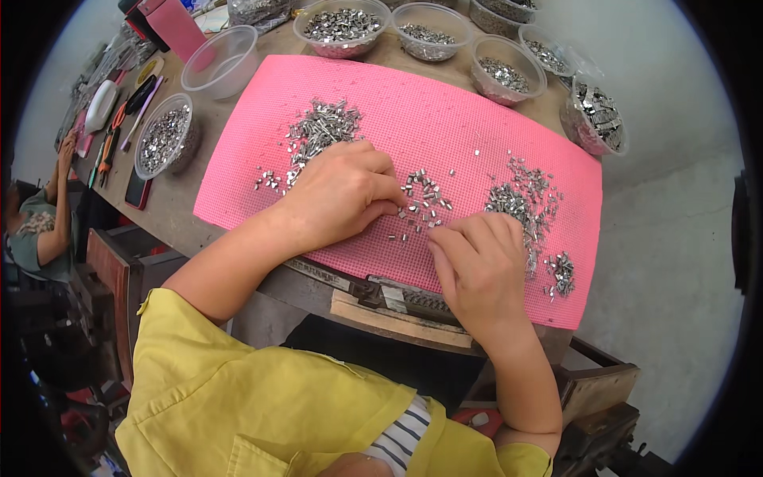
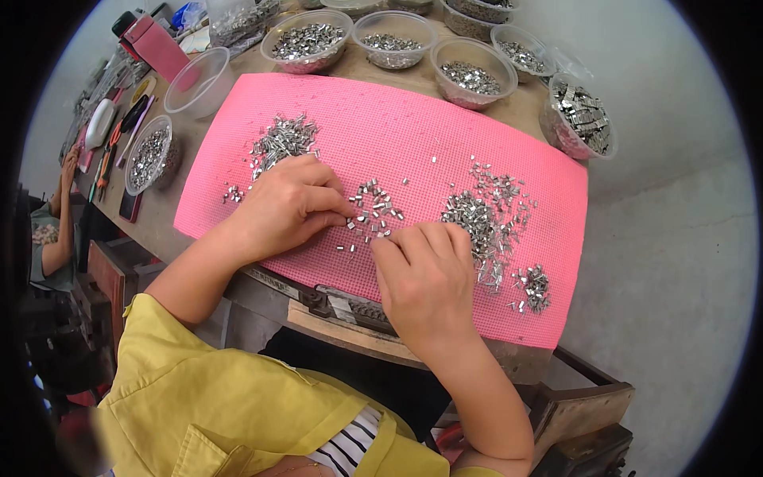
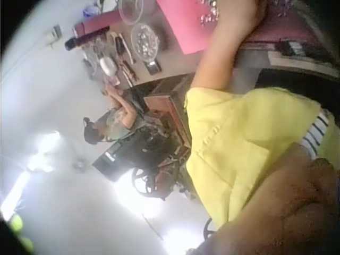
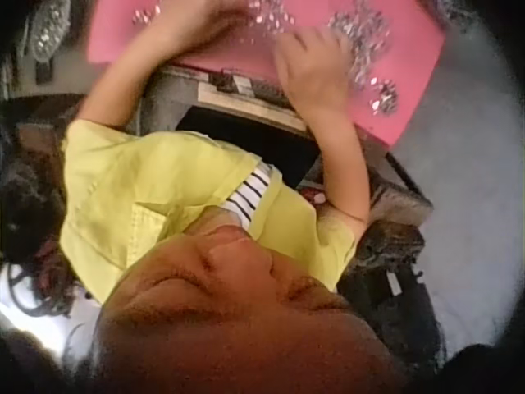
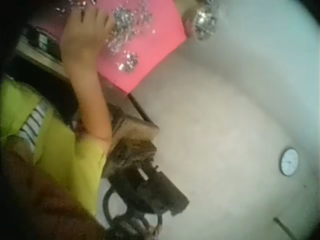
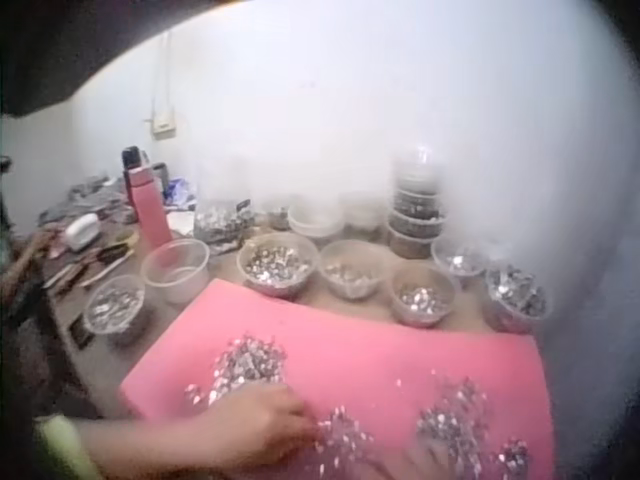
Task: Placing small metal components into a template strip and then using a manual press machine to process them.
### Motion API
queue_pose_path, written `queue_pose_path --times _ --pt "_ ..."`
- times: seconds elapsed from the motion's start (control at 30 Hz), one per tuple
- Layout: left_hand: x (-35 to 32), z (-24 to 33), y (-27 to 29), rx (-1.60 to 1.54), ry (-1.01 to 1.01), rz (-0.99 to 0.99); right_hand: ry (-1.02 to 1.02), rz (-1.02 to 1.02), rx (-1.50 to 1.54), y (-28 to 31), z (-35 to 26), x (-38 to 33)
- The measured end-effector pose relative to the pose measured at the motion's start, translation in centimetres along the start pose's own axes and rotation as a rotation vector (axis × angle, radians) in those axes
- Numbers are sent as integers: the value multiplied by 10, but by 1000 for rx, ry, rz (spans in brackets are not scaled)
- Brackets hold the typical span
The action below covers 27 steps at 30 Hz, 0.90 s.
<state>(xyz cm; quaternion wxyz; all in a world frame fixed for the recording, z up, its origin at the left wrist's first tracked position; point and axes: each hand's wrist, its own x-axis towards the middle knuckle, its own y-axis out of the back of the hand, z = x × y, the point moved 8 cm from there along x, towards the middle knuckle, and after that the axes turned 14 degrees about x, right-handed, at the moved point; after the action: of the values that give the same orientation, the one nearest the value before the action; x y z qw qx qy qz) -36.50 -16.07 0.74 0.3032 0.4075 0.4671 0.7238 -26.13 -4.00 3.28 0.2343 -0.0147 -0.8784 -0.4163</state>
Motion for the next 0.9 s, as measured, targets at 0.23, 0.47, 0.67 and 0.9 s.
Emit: queue_pose_path --times 0.23,0.47,0.67,0.9 --pt "-1 1 1 -26 -19 14 30 -64 -59 -20 4 9" --pt "4 -2 -5 -104 -43 -46 -58 -102 -35 -21 3 6" --pt "3 -3 -7 -103 -55 -64 -55 -63 14 -24 1 5" --pt "-11 9 1 -119 -145 -4 -37 -64 31 -24 -1 7"
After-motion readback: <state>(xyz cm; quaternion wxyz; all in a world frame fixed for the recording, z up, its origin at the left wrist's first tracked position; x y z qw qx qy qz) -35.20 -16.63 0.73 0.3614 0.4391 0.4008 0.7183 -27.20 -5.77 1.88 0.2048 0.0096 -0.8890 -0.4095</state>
